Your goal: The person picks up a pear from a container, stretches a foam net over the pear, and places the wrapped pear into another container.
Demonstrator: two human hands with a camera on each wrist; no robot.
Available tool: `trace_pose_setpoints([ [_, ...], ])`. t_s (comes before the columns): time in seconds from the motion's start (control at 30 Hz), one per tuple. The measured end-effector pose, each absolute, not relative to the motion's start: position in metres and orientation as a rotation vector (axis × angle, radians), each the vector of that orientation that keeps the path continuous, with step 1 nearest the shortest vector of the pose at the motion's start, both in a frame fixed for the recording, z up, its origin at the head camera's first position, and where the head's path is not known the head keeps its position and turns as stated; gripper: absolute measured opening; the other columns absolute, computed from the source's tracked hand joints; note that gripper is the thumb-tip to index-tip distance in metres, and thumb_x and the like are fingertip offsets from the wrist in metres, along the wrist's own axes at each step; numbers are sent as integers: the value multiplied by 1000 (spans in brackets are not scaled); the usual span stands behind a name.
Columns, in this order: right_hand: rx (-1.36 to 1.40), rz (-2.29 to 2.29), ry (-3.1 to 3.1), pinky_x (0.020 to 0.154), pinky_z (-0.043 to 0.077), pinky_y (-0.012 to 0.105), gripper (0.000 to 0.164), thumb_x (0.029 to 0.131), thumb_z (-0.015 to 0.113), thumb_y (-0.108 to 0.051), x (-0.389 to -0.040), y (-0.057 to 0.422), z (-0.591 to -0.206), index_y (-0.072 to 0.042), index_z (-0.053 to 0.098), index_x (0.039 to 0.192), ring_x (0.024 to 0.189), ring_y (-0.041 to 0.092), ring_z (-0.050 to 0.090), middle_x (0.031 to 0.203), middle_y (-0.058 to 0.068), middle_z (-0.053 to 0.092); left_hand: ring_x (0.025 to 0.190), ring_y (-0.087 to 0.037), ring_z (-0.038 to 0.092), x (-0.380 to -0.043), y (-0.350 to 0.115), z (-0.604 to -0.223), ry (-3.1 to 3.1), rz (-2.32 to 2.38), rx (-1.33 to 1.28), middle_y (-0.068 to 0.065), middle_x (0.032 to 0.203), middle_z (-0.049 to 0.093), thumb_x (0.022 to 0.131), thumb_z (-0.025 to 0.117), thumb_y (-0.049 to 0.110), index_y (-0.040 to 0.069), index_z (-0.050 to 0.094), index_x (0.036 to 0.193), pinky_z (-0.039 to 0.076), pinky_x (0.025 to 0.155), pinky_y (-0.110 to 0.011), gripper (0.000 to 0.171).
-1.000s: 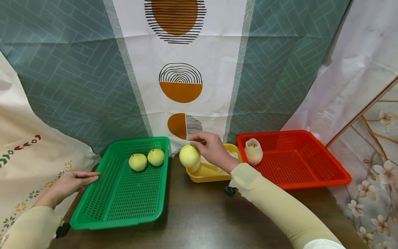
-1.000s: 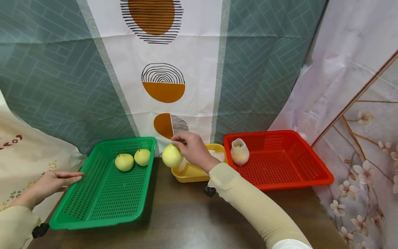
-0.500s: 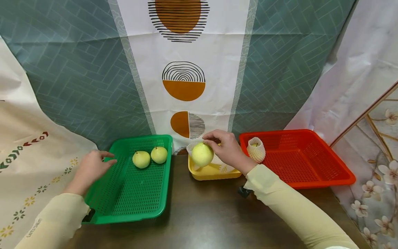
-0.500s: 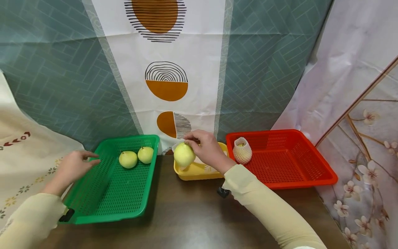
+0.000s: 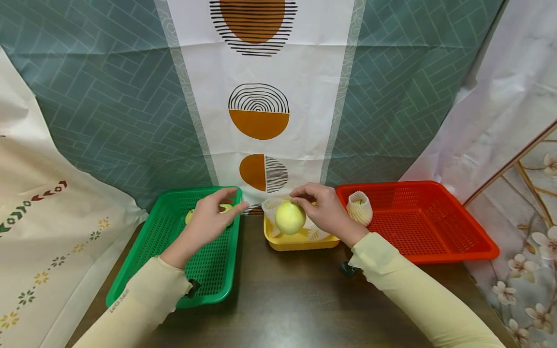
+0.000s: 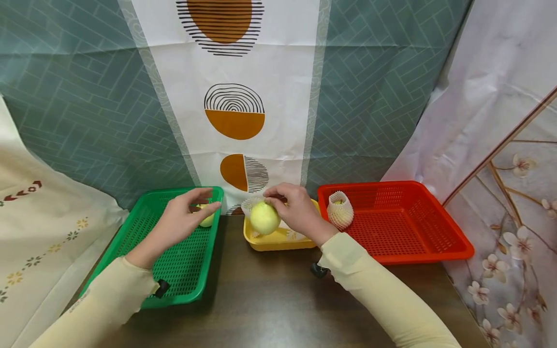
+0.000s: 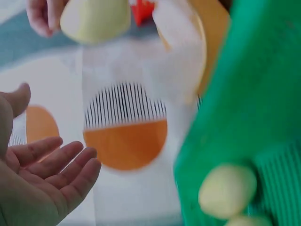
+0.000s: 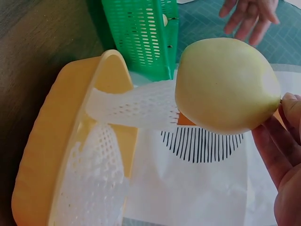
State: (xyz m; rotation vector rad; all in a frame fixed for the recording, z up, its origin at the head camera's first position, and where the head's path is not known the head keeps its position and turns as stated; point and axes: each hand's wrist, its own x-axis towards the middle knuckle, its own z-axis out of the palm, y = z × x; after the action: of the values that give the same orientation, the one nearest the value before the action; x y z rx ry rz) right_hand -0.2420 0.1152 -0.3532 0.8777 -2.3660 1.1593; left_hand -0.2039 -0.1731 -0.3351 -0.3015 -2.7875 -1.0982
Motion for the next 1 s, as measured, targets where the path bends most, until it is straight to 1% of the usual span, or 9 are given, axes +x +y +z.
trace_pose_setpoints([
  [0.07,883,1162,-2364,74,54,20,13,84,69,-19,-241,116,-354,-21,70,97,81,3,63,94,-10,67,110,-20,58,-204,-156,-338,-2804,-1183,-317,0,130,55,74,59,69,24,44,137,51,88,-40,79],
  [0.17,904,1163,-2359,73,54,19,13,84,69,-18,-240,117,-357,-21,70,97,82,3,63,94,-10,67,113,-19,57,-204,-135,-345,-2823,-1295,-347,2,136,50,69,66,68,27,39,140,52,87,-39,87],
  [0.3,936,1161,-2350,73,54,20,12,85,68,-17,-239,117,-360,-21,69,96,83,3,63,95,-9,67,115,-18,57,-205,-111,-355,-2825,-1394,-409,3,137,48,65,74,63,27,38,140,53,85,-36,90],
  [0.47,984,1188,-2338,72,54,21,13,85,68,-16,-239,114,-363,-17,70,98,83,4,64,95,-8,67,110,-19,58,-207,-92,-368,-2820,-1446,-468,1,134,51,63,79,55,21,42,139,54,79,-32,91],
  [0.57,1004,1199,-2331,73,54,20,14,86,67,-18,-239,111,-363,-14,70,98,84,4,64,95,-8,67,100,-16,60,-207,-86,-371,-2827,-1390,-494,3,123,58,62,81,54,18,46,135,53,74,-29,88],
  [0.63,1003,1193,-2325,73,54,20,15,86,67,-19,-238,110,-362,-12,71,98,84,4,64,95,-8,67,92,-14,60,-207,-84,-373,-2835,-1341,-512,6,113,61,60,80,57,20,50,129,51,70,-28,84],
  [0.73,991,1182,-2323,73,54,20,14,85,68,-19,-237,110,-363,-12,71,98,84,4,64,95,-8,67,84,-15,59,-209,-81,-377,-2838,-1312,-542,7,101,62,60,80,58,22,54,122,50,67,-27,76],
  [0.93,960,1193,-2375,75,54,21,16,86,68,-19,-235,111,-365,-14,69,100,86,4,64,96,-8,68,79,-16,60,-210,-79,-382,-2840,-1333,-517,6,92,63,61,82,51,21,58,111,50,63,-28,63],
  [1.0,949,1207,-2404,75,54,21,18,87,67,-21,-234,112,-366,-15,68,103,86,4,64,98,-7,68,78,-15,60,-210,-79,-384,-2846,-1341,-489,6,92,63,60,83,51,20,59,110,50,63,-28,63],
])
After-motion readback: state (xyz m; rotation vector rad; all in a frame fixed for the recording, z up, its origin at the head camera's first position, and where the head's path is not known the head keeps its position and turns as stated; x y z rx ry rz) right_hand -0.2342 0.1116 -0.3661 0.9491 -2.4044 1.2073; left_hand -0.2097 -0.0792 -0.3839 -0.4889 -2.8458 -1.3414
